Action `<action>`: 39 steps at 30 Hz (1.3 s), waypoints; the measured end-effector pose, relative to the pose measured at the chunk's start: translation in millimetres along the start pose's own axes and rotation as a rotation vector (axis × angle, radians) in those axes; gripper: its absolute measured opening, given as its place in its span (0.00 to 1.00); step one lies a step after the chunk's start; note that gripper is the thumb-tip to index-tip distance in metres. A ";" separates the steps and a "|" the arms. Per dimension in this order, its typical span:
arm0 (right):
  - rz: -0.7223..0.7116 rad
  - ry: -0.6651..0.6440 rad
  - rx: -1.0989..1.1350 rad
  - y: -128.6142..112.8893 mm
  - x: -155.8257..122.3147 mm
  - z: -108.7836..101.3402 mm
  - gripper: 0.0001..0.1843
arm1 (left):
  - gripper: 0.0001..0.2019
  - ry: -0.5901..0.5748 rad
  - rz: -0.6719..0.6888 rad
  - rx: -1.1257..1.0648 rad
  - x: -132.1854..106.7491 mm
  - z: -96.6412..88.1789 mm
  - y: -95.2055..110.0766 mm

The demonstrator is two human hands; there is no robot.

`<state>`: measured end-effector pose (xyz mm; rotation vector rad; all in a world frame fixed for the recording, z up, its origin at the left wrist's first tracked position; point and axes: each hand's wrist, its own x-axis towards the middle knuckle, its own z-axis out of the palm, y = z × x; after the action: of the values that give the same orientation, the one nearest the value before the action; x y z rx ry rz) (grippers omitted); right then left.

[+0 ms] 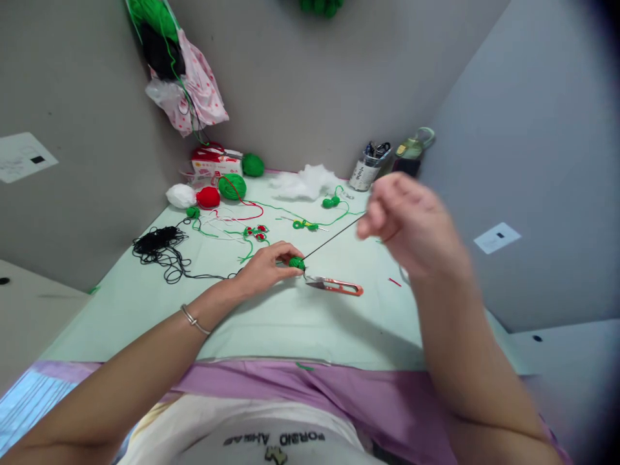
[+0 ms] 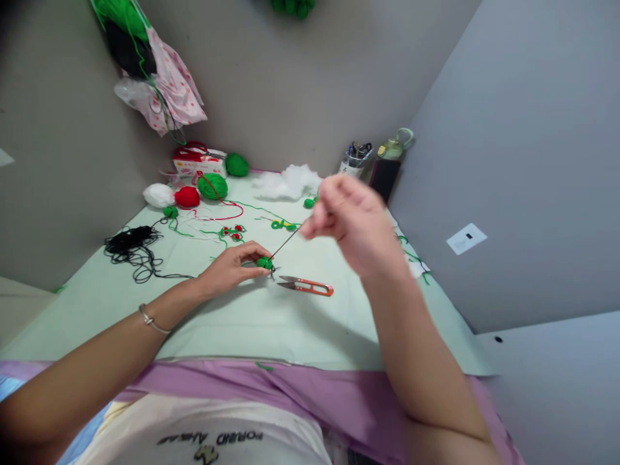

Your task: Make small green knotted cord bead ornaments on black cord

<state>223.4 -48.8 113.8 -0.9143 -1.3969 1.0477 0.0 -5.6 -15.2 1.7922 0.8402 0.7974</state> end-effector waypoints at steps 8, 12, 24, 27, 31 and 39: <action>-0.420 0.578 -0.039 -26.8 25.7 -114.9 0.09 | 0.14 -0.173 -0.116 -0.120 -2.6 -4.5 10.4; -0.323 0.650 -0.311 17.8 34.5 -120.6 0.05 | 0.15 -0.249 -0.175 -0.398 -5.4 -6.7 14.3; 0.309 -0.617 -0.337 77.0 -4.7 -3.0 0.18 | 0.13 -0.191 -0.187 -0.668 -1.0 -9.3 13.9; 0.341 -0.541 -0.313 80.7 -2.3 -7.6 0.16 | 0.14 -0.202 -0.180 -0.676 -1.6 -12.7 17.2; 0.355 -0.343 0.067 86.2 1.4 -6.3 0.14 | 0.18 -0.214 -0.152 -0.587 -2.4 -13.3 17.6; 0.381 -0.215 0.553 89.5 -5.3 22.6 0.14 | 0.14 -0.193 -0.113 -0.596 -2.1 -6.7 10.4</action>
<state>198.5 -28.4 27.1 -0.6764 -1.0266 1.7567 -4.7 -7.2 -3.6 1.2552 0.4998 0.6956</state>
